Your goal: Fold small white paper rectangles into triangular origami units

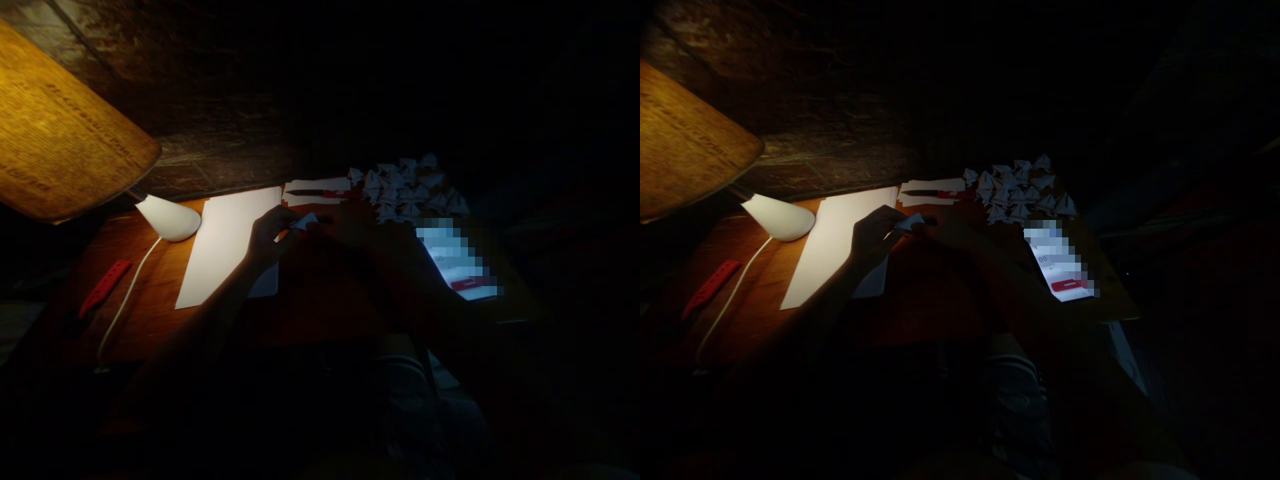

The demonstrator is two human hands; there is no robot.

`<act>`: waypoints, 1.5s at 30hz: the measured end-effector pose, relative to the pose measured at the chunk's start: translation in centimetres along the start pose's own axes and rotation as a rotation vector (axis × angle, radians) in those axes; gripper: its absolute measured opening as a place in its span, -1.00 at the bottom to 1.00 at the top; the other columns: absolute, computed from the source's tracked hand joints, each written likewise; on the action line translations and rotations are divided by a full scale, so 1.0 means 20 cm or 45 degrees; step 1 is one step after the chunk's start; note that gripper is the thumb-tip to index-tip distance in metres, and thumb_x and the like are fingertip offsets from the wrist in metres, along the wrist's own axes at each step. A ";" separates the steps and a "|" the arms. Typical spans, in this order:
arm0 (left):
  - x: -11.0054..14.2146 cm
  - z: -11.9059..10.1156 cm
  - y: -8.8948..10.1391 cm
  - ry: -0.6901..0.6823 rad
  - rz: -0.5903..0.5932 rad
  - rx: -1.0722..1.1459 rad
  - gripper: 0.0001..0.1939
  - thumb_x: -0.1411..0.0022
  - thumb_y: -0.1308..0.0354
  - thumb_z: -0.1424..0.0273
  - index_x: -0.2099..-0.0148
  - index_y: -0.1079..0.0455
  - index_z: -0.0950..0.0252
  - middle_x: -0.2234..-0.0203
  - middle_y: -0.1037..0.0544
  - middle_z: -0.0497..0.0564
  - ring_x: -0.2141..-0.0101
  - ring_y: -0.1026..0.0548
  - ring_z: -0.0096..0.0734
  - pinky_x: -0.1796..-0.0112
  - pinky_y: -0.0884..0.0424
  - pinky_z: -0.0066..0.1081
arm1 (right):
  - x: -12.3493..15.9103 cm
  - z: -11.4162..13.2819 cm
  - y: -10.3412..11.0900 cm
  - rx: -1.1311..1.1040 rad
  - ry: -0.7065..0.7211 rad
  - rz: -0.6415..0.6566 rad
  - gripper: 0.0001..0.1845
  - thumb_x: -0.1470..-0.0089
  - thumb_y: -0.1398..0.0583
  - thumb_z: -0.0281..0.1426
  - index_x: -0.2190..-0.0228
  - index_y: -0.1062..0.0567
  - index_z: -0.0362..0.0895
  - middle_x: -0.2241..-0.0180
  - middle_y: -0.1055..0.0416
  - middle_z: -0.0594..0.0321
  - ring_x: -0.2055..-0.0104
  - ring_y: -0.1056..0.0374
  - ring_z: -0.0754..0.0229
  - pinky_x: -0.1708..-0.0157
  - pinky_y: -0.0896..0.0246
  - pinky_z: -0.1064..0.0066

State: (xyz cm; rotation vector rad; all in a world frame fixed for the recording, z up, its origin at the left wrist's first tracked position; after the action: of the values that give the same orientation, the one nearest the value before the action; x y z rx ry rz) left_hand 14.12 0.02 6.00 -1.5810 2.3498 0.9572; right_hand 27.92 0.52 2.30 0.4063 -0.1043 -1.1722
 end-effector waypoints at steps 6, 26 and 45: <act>0.00 0.00 0.02 -0.057 -0.063 0.026 -0.86 -0.25 -0.25 0.38 0.14 -0.53 0.28 0.25 -0.62 0.05 0.24 -0.63 -0.34 0.17 -0.62 -0.32 | -0.01 0.00 -0.03 0.094 0.057 0.079 -0.75 -0.26 -0.25 -0.25 0.26 -0.65 -0.17 0.27 -0.59 0.18 0.28 -0.41 0.18 0.27 -0.25 0.37; 0.04 -0.07 0.11 -0.269 -0.332 -0.263 -0.86 -0.28 -0.24 0.45 0.11 -0.56 0.26 0.25 -0.68 0.03 0.25 -0.65 -0.36 0.17 -0.63 -0.34 | 0.00 0.09 -0.03 0.160 0.185 -0.034 -0.72 -0.35 -0.22 -0.25 0.25 -0.64 -0.19 0.23 -0.62 0.12 0.28 -0.45 0.21 0.26 -0.28 0.39; 0.02 -0.16 0.05 -0.362 -0.121 -0.551 -0.81 -0.33 -0.32 0.21 0.14 -0.58 0.22 0.28 -0.66 0.01 0.29 -0.59 -0.33 0.24 -0.55 -0.29 | 0.03 0.15 -0.04 0.348 0.318 -0.060 -0.73 -0.38 -0.15 -0.35 0.20 -0.65 -0.16 0.26 -0.61 0.15 0.28 -0.46 0.17 0.25 -0.25 0.37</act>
State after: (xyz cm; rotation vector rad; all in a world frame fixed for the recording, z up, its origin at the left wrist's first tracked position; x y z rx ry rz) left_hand 13.73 -1.77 8.76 -1.5419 1.9464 1.6294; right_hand 26.64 -1.02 4.64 0.7968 -0.0375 -1.1471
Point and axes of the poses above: each hand's wrist, its own x-axis away from the middle knuckle, its own y-axis out of the back of the hand, z = x × y, the point moved 9 cm from there along -x, towards the middle knuckle
